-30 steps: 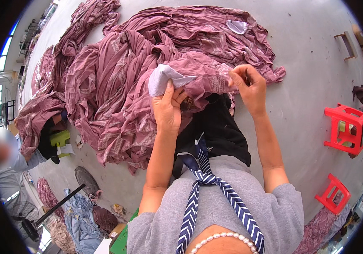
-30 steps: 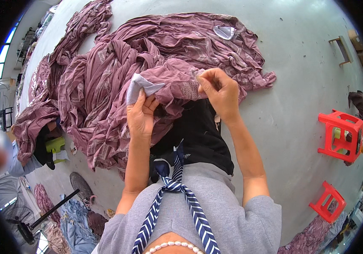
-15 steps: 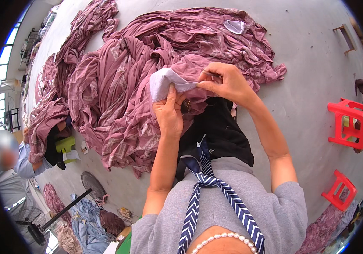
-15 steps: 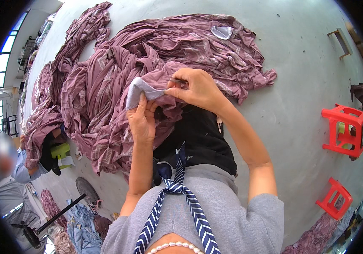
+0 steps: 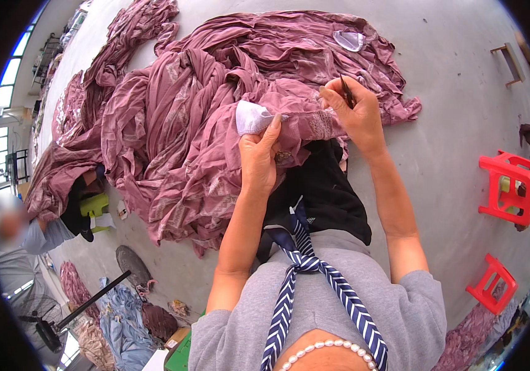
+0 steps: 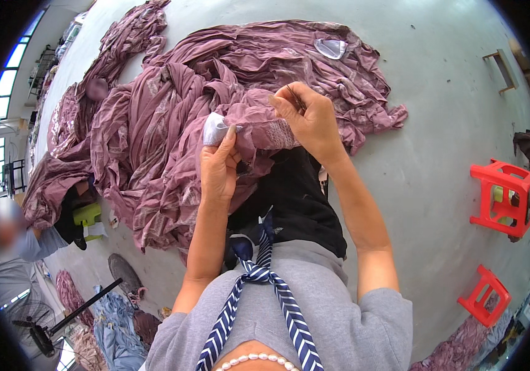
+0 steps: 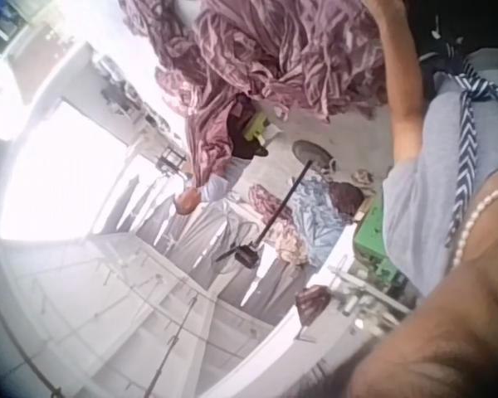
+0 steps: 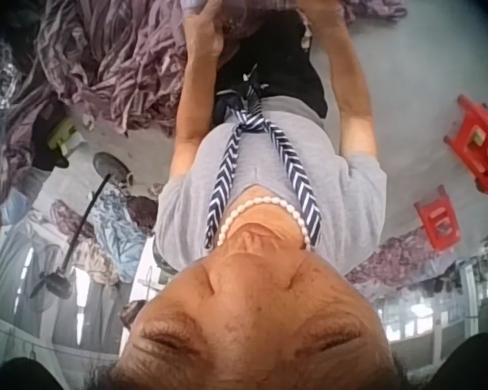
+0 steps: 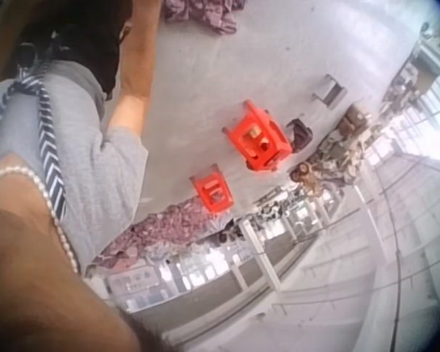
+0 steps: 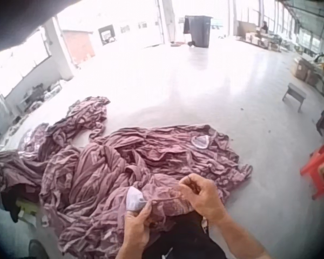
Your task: The person sits on the floor and repeatedly picks up pink fabric pieces from a large pile. They use a small handheld tool to trim or cut small sections of the fabric, then place the pieces back into the pile. The process is repeated multiple times throughout the clip.
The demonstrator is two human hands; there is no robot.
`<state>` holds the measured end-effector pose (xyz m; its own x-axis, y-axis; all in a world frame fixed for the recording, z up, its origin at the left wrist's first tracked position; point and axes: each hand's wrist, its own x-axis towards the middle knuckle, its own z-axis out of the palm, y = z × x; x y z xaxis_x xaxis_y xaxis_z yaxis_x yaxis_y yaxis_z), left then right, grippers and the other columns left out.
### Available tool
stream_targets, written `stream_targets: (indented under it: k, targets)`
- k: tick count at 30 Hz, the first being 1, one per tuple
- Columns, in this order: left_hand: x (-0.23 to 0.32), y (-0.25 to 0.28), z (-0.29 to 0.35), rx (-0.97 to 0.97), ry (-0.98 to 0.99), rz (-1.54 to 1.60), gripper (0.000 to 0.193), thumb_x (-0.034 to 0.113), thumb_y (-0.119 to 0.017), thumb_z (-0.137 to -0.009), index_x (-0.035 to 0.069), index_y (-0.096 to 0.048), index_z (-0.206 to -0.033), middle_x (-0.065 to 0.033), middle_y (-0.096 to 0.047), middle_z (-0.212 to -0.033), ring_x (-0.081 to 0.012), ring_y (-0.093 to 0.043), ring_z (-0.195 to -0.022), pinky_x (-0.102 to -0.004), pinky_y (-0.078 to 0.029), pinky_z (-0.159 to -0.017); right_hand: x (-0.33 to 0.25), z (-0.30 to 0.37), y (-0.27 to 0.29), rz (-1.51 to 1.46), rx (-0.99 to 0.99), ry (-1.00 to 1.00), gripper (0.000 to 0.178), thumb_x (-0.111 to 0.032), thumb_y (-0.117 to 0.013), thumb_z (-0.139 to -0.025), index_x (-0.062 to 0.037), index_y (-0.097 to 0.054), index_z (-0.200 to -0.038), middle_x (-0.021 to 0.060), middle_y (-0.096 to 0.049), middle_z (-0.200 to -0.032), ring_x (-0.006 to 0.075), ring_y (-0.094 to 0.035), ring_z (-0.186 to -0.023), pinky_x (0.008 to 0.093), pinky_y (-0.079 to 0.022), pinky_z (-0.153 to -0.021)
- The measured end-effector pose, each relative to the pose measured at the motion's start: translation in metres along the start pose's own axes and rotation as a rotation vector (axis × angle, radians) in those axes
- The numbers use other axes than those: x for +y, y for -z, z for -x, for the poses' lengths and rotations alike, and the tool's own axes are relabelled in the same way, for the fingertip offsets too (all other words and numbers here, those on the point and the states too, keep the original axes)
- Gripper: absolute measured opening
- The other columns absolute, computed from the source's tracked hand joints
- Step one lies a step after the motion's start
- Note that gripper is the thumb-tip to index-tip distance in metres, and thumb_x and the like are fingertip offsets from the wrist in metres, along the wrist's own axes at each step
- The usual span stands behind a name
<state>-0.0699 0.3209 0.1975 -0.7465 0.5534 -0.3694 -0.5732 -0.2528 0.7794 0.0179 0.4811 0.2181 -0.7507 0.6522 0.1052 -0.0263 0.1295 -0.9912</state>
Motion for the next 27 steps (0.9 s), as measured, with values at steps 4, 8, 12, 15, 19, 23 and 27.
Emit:
stream_targets:
  k: [4,8,12,15,19,23,27]
  targets:
    - [-0.005,0.007,-0.004,0.002,-0.006,-0.014,0.014,0.008,-0.065,-0.089,0.005,-0.064,-0.103,-0.0002,-0.066,-0.091,-0.0053,-0.061,-0.073,-0.0197,-0.049,-0.062,-0.014,0.011,0.007,0.393,-0.099,0.083,0.019,-0.018,-0.064,-0.091,-0.0016,-0.056,-0.097,0.0005,-0.059,-0.073,0.0065,-0.051,-0.065,0.0227,-0.042,-0.058]
    - [-0.006,0.01,-0.005,-0.037,-0.023,-0.02,0.013,0.008,-0.065,-0.09,0.004,-0.065,-0.102,-0.0008,-0.067,-0.091,-0.0066,-0.062,-0.075,-0.0202,-0.05,-0.065,-0.003,0.015,0.009,0.327,-0.194,0.055,0.022,-0.016,-0.066,-0.089,0.0002,-0.054,-0.097,0.003,-0.059,-0.074,0.0083,-0.054,-0.068,0.0253,-0.045,-0.061]
    - [0.001,0.0,0.0,-0.074,-0.02,-0.046,0.011,0.009,-0.065,-0.089,0.004,-0.065,-0.099,-0.0005,-0.066,-0.089,-0.0059,-0.062,-0.073,-0.0196,-0.05,-0.064,0.001,0.009,0.007,0.288,-0.264,0.018,0.027,-0.024,-0.069,-0.085,-0.0002,-0.058,-0.086,0.0139,-0.063,-0.07,0.0244,-0.064,-0.063,0.0338,-0.048,-0.059]
    - [0.003,-0.004,0.004,-0.106,-0.004,-0.091,0.01,0.01,-0.066,-0.089,0.005,-0.065,-0.098,0.0002,-0.066,-0.088,-0.0047,-0.061,-0.071,-0.0192,-0.049,-0.062,0.001,0.008,0.0,0.333,-0.246,0.124,0.026,-0.024,-0.069,-0.085,-0.0001,-0.058,-0.084,0.0144,-0.062,-0.067,0.0255,-0.063,-0.06,0.0342,-0.048,-0.058]
    - [-0.005,0.007,-0.003,-0.057,-0.04,-0.157,0.015,0.014,-0.067,-0.089,0.004,-0.064,-0.1,-0.0002,-0.067,-0.089,-0.006,-0.061,-0.071,-0.0211,-0.051,-0.059,-0.002,0.005,0.0,0.333,-0.152,0.143,0.022,-0.02,-0.069,-0.086,0.0007,-0.059,-0.087,0.0115,-0.064,-0.068,0.0173,-0.061,-0.059,0.0301,-0.048,-0.057]
    - [0.001,0.017,-0.018,0.052,-0.052,-0.014,0.015,0.016,-0.063,-0.092,0.009,-0.062,-0.105,-0.0032,-0.068,-0.09,-0.0097,-0.065,-0.07,-0.0219,-0.053,-0.057,0.008,0.011,0.017,0.048,0.044,0.036,0.021,-0.015,-0.071,-0.085,0.0003,-0.059,-0.092,0.0038,-0.064,-0.074,0.0076,-0.057,-0.066,0.0232,-0.047,-0.061]
    - [0.003,0.036,-0.037,0.172,0.069,0.107,0.018,0.02,-0.064,-0.091,0.015,-0.06,-0.108,0.0,-0.066,-0.096,-0.0156,-0.065,-0.082,-0.0326,-0.056,-0.07,0.039,0.041,0.008,0.027,-0.044,-0.025,0.033,-0.021,-0.079,-0.078,-0.001,-0.058,-0.095,-0.0009,-0.061,-0.076,0.005,-0.053,-0.067,0.0218,-0.044,-0.059]
